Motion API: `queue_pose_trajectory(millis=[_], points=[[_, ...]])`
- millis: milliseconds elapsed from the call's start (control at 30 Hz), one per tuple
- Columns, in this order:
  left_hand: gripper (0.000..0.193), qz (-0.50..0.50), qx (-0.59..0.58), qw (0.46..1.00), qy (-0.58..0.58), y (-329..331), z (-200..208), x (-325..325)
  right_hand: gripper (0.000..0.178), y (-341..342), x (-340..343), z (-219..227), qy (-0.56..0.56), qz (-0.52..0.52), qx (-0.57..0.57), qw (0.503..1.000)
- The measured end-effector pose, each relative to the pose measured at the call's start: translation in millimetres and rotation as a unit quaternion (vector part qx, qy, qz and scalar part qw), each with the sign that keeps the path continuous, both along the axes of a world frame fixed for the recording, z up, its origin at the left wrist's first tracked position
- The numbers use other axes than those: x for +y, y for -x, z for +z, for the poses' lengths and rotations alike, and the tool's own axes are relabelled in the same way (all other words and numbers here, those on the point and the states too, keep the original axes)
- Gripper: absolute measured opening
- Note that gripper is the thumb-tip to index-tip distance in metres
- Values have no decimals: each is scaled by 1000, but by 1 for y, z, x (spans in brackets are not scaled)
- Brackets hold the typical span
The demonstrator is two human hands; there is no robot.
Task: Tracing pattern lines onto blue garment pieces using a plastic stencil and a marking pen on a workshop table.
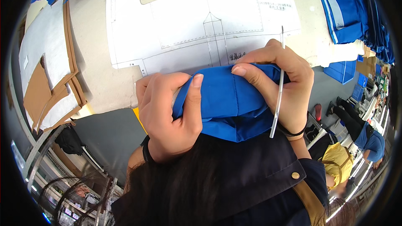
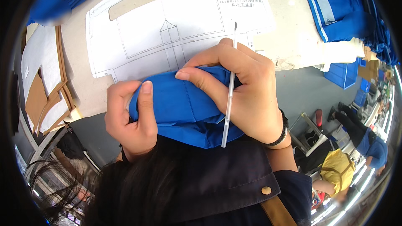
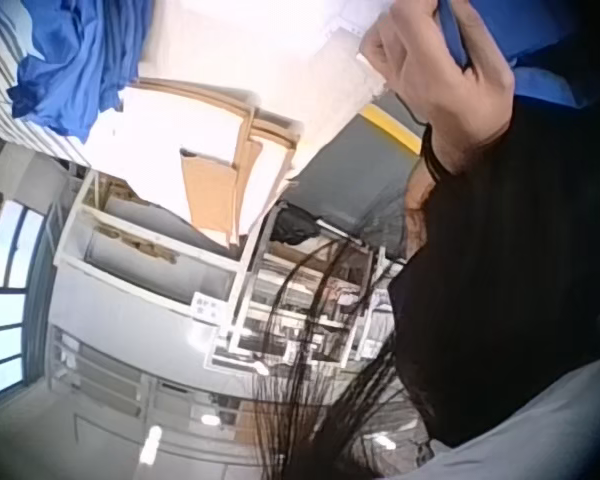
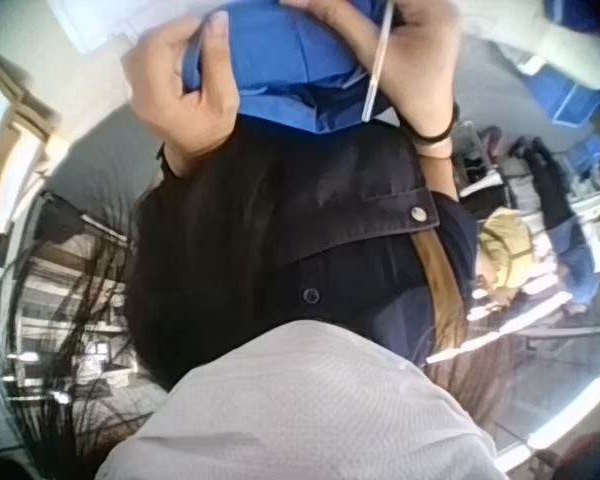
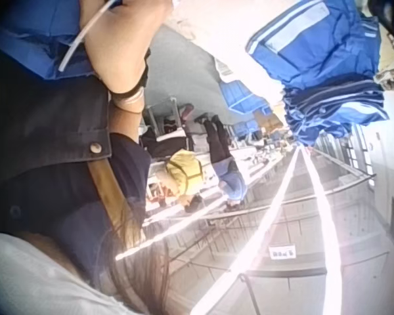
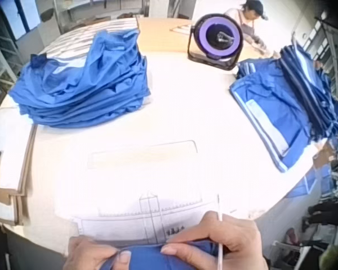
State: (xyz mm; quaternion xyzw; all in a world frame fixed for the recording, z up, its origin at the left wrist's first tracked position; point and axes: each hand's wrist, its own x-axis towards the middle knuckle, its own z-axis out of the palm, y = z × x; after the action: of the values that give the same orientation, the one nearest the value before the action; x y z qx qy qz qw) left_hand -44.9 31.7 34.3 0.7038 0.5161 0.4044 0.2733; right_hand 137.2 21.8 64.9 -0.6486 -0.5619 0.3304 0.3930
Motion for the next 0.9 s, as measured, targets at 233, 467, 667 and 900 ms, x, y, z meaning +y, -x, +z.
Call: queue_pose_trajectory(millis=[233, 467, 667, 900], points=[[17, 43, 27, 999, -14, -5, -7, 12, 15, 4, 8, -15, -36, -28, -81, 996], [22, 33, 220, 975, -5, -4, 3, 15, 15, 9, 8, -18, -8, -45, -105, 993], [26, 21, 142, 982, -123, -11, 9, 10, 15, 8, 9, -17, -5, -50, -107, 993], [45, -159, 118, 975, -104, -21, -2, -8, 23, 10, 7, -12, -16, -29, -172, 985]])
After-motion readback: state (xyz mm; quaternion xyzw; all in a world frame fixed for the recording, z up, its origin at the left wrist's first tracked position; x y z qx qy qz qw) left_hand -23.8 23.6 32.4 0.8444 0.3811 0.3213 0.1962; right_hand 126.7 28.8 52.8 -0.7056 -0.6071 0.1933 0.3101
